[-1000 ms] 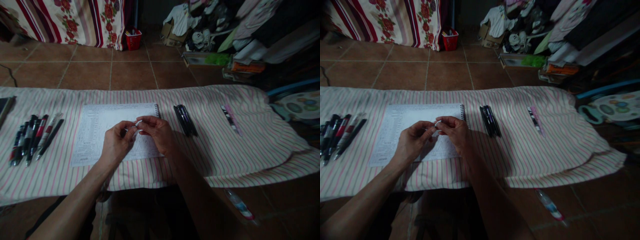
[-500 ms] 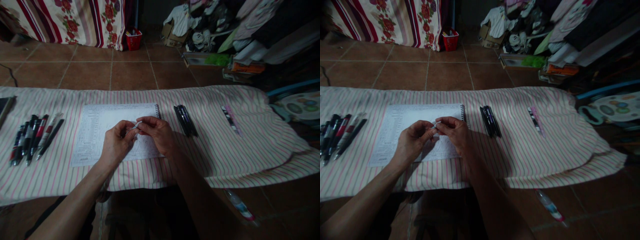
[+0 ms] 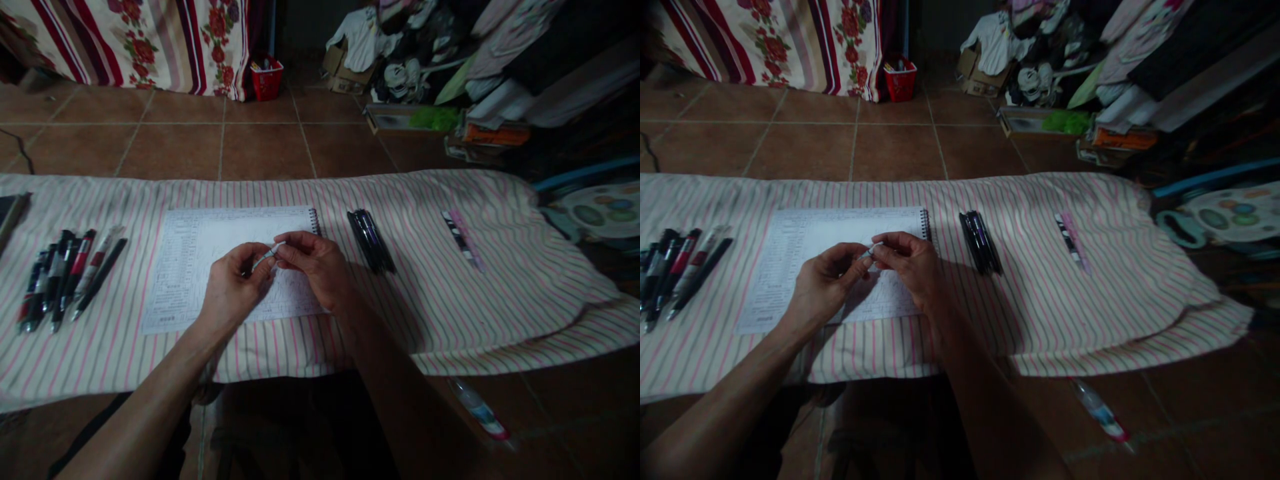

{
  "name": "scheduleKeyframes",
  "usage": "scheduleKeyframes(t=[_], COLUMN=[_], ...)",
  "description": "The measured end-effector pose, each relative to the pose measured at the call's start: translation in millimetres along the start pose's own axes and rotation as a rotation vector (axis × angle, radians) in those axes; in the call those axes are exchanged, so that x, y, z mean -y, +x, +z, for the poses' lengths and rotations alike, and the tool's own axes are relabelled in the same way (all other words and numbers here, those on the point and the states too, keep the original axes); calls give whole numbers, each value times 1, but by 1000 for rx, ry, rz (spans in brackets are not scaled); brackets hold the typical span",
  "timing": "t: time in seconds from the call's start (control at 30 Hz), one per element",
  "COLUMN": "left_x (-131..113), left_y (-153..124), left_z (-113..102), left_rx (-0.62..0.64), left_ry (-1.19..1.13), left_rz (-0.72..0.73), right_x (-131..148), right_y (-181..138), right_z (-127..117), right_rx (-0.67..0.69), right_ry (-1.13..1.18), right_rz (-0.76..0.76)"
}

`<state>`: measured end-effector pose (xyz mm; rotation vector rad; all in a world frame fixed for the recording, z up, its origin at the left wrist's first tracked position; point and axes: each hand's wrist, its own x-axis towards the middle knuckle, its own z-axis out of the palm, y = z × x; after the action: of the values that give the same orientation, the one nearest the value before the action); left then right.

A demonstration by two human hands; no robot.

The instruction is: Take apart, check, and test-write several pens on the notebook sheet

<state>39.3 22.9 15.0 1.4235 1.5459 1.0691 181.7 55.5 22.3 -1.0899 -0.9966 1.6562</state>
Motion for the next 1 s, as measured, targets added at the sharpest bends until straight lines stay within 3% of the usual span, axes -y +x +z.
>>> scheduleKeyframes(t=[1.0], left_x=[-6], left_y=[-1], left_z=[-2], left_rx=[-4], left_ry=[148], left_rz=[62], right_x=[-3], right_y=[2], right_z=[-1], right_rx=[-42], right_ry=[-120], right_rz=[-24])
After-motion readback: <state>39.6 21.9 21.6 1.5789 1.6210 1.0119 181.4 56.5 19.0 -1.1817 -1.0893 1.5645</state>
